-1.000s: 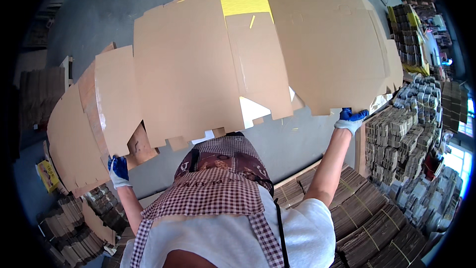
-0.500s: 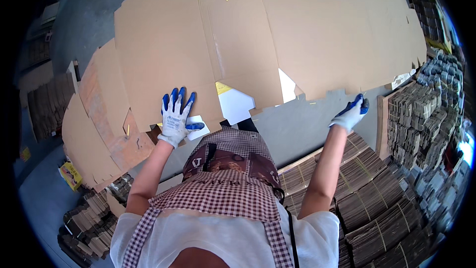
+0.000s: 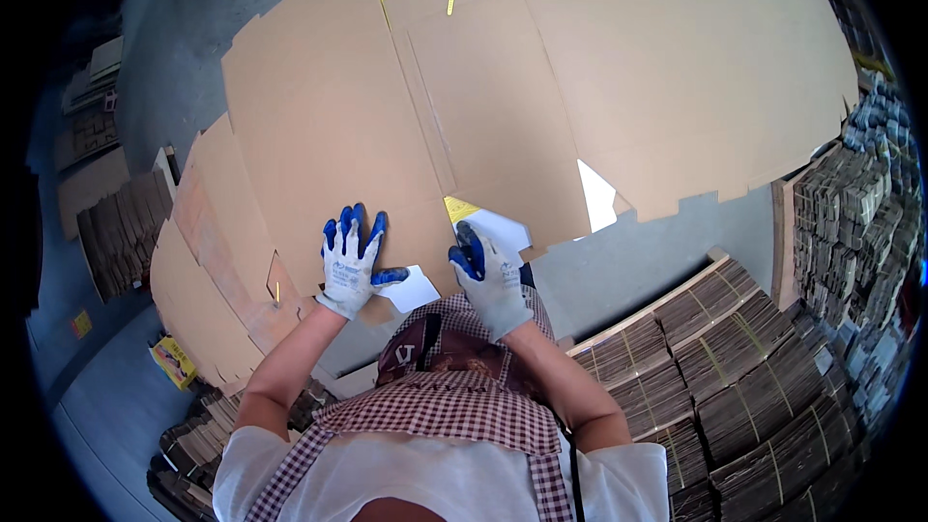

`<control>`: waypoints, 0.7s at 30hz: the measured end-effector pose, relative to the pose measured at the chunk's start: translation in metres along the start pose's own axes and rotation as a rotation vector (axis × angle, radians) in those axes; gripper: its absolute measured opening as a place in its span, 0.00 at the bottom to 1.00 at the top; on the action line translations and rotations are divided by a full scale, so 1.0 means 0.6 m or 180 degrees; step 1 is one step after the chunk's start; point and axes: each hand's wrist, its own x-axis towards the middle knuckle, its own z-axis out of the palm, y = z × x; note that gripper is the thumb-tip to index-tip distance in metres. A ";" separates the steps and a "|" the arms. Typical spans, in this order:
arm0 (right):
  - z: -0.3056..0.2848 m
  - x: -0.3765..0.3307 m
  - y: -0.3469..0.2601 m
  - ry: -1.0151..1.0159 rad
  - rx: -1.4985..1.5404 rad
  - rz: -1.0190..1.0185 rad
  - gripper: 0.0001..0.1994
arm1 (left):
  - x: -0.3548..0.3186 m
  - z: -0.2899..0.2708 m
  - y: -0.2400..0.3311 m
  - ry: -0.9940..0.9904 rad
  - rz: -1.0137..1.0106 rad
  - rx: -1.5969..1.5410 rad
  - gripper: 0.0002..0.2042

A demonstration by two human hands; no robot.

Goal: The person assembles flat cardboard boxes by folding the flaps and tucking the tabs into slots to form a rectangular package. The person handles multiple boxes one by one, repeating the folding and tucking process for each unit.

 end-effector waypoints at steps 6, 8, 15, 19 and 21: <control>0.018 0.016 -0.002 -0.0315 0.1226 0.1067 0.25 | 0.009 0.003 0.009 -0.0092 -0.0074 -0.0113 0.53; 0.005 0.031 -0.023 -0.0575 0.0953 0.1158 0.25 | 0.014 -0.003 0.013 -0.0202 -0.0166 -0.0176 0.55; -0.029 0.022 -0.034 -0.0391 -0.0421 0.0298 0.22 | 0.021 -0.033 0.039 -0.0748 0.0282 0.0370 0.48; -0.085 0.041 0.019 0.0882 -0.2423 -0.1426 0.24 | 0.025 -0.037 0.048 -0.0744 0.0379 0.0491 0.46; -0.108 0.064 0.015 0.0763 -0.2826 -0.1097 0.25 | 0.022 -0.039 0.045 -0.0774 0.0417 0.0413 0.45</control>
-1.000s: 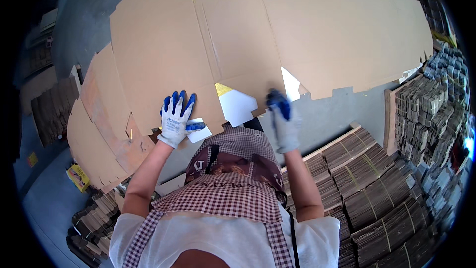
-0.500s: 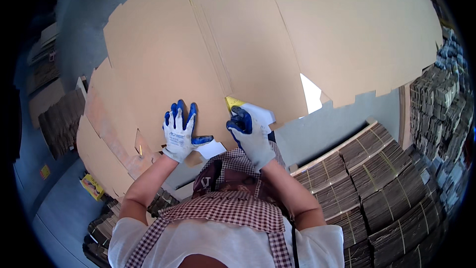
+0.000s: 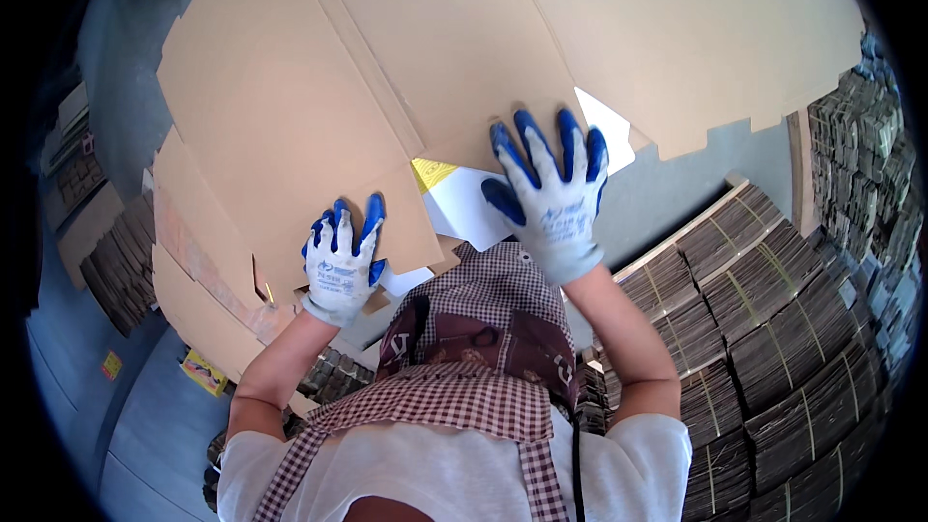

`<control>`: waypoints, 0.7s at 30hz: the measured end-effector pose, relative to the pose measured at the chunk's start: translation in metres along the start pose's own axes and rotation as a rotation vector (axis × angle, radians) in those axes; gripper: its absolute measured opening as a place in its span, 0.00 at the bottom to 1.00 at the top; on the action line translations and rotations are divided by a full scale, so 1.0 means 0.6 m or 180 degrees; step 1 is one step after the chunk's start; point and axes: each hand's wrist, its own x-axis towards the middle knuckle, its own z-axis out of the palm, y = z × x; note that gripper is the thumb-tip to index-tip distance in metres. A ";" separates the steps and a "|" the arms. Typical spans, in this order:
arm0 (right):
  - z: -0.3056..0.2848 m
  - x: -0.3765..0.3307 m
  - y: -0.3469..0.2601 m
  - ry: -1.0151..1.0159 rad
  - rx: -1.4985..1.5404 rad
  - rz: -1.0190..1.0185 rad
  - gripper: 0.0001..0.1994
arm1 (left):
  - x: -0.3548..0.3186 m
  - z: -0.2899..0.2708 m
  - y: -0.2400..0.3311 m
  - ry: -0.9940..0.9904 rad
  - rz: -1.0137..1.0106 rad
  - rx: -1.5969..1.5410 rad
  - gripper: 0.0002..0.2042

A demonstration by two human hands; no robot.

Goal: The person assembles flat cardboard boxes by folding the flaps and tucking the tabs into slots to form a rectangular package. The person handles multiple boxes one by one, repeating the folding and tucking process for each unit.

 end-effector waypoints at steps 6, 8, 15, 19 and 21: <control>0.047 -0.015 0.022 0.0068 -0.0259 -0.0035 0.26 | 0.001 -0.004 0.001 -0.0141 0.0058 -0.0080 0.44; 0.048 -0.015 0.021 0.0055 -0.0306 -0.0025 0.25 | 0.000 -0.002 0.002 -0.0166 0.0062 -0.0072 0.44; 0.053 -0.017 0.021 0.0101 -0.0372 -0.0004 0.26 | 0.002 0.001 0.009 -0.0221 0.0155 -0.0019 0.41; 0.051 -0.017 0.020 0.0046 -0.0396 -0.0011 0.27 | 0.000 0.011 0.013 -0.0129 0.0234 -0.0084 0.40; 0.051 -0.019 0.022 0.0018 -0.0411 -0.0005 0.27 | 0.000 0.013 0.014 -0.0118 0.0178 -0.0097 0.39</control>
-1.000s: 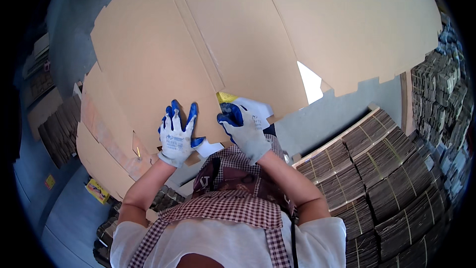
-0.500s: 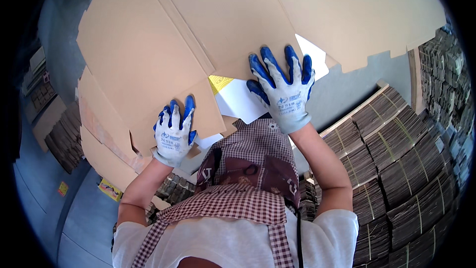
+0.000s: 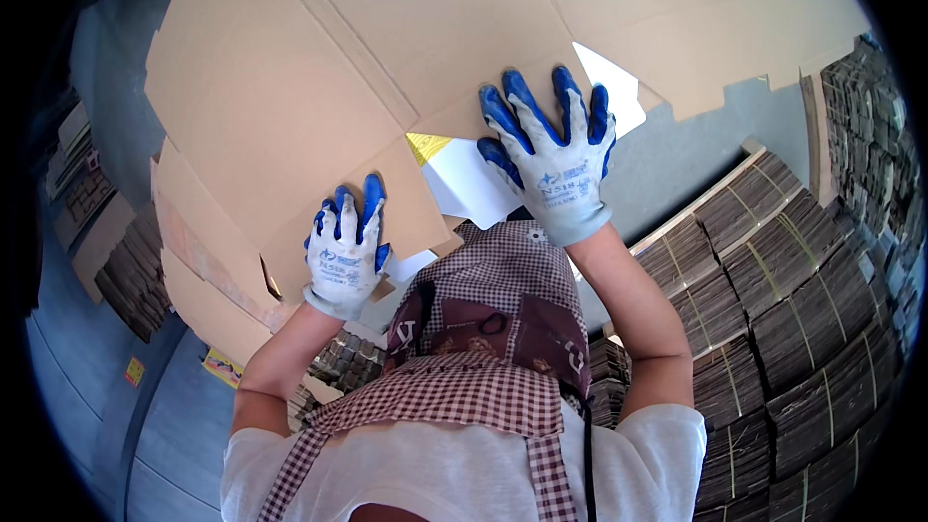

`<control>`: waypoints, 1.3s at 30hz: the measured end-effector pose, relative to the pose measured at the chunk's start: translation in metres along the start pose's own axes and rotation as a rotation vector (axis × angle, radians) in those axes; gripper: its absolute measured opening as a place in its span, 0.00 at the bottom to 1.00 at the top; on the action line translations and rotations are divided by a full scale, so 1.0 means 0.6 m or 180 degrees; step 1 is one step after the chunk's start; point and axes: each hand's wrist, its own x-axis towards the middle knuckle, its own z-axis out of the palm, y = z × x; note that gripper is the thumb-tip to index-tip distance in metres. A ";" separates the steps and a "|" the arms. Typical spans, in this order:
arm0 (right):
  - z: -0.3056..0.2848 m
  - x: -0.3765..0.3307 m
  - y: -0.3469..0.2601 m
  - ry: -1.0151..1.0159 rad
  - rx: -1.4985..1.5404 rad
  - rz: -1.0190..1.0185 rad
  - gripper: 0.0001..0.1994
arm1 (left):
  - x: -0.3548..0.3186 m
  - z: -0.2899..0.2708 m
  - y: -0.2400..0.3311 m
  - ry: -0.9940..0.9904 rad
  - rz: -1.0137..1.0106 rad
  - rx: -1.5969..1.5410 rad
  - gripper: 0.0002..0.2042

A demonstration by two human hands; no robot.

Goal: The person assembles flat cardboard boxes by folding the flaps and tucking the tabs into slots to form a rectangular package. The person handles multiple boxes one by one, repeating the folding and tucking process for each unit.

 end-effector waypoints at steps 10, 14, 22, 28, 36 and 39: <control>0.005 -0.002 0.003 -0.0019 0.0018 0.0008 0.28 | 0.005 0.000 -0.005 -0.0023 -0.0002 0.0057 0.38; 0.000 0.002 0.006 0.0009 0.0063 -0.0033 0.27 | 0.008 0.001 -0.007 0.0107 -0.0057 0.0102 0.38; -0.011 0.004 0.008 0.0022 0.0040 -0.0148 0.28 | 0.034 -0.040 -0.035 0.0442 0.0027 -0.0538 0.37; -0.011 0.012 -0.004 0.0024 0.0002 -0.0087 0.25 | 0.161 -0.069 -0.077 0.1776 -0.0104 -0.0655 0.32; -0.010 0.012 0.000 -0.0080 -0.0164 -0.0190 0.26 | 0.267 -0.087 -0.102 0.1888 -0.0597 -0.0688 0.35; -0.008 0.011 0.003 -0.0104 -0.0208 -0.0219 0.26 | 0.274 -0.081 -0.105 0.1880 -0.0589 -0.0640 0.36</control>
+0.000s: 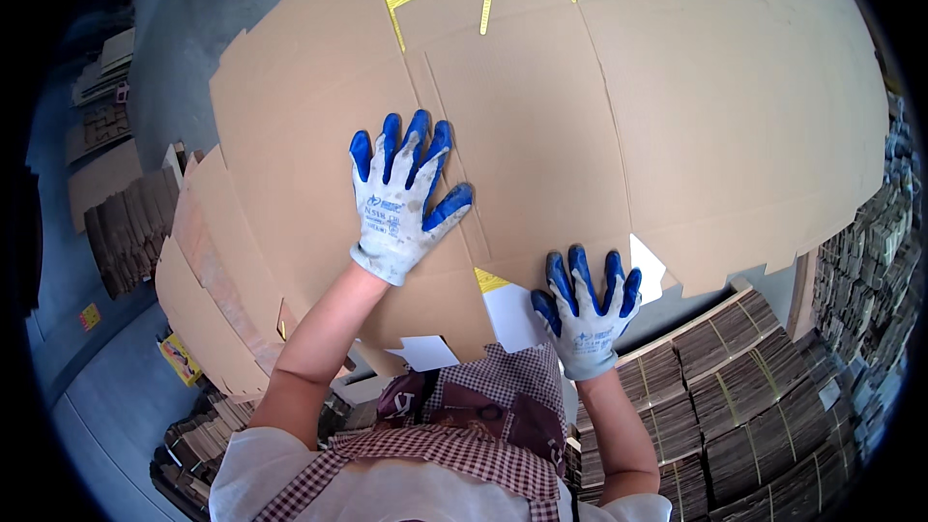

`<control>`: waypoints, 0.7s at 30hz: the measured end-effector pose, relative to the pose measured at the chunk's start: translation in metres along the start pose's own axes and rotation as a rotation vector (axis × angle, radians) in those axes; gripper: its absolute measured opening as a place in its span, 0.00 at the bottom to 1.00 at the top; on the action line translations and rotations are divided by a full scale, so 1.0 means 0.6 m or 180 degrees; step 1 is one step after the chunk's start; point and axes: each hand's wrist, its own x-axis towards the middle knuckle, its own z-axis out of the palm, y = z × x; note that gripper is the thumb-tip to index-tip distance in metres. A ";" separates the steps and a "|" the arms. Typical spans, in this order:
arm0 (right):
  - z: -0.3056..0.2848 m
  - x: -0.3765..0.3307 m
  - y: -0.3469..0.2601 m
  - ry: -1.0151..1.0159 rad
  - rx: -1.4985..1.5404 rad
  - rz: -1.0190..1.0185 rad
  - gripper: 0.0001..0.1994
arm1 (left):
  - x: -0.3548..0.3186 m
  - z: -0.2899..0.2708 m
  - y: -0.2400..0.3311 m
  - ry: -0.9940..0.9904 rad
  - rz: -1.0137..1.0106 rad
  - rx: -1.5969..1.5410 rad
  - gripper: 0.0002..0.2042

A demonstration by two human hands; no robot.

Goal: The person assembles flat cardboard boxes by folding the flaps and tucking the tabs into slots to form a rectangular package. The person handles multiple boxes one by one, repeating the folding and tucking process for each unit.

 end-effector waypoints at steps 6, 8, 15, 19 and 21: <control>0.002 0.000 0.001 -0.0010 0.0032 0.0003 0.26 | 0.019 -0.007 -0.003 -0.0109 -0.0123 0.0112 0.35; 0.006 -0.003 0.002 0.0018 0.0023 -0.0011 0.26 | 0.034 -0.009 -0.002 -0.0164 -0.0252 0.0160 0.34; 0.005 0.002 0.000 0.0059 0.0023 0.0001 0.25 | 0.078 0.019 0.000 0.0312 -0.0503 0.0380 0.26; 0.003 0.001 -0.002 -0.0001 0.0083 0.0061 0.25 | 0.030 0.025 0.024 0.0357 -0.0169 0.0340 0.27; 0.003 0.000 -0.002 0.0026 0.0124 0.0122 0.25 | -0.005 0.020 0.054 0.0250 -0.0057 0.0194 0.27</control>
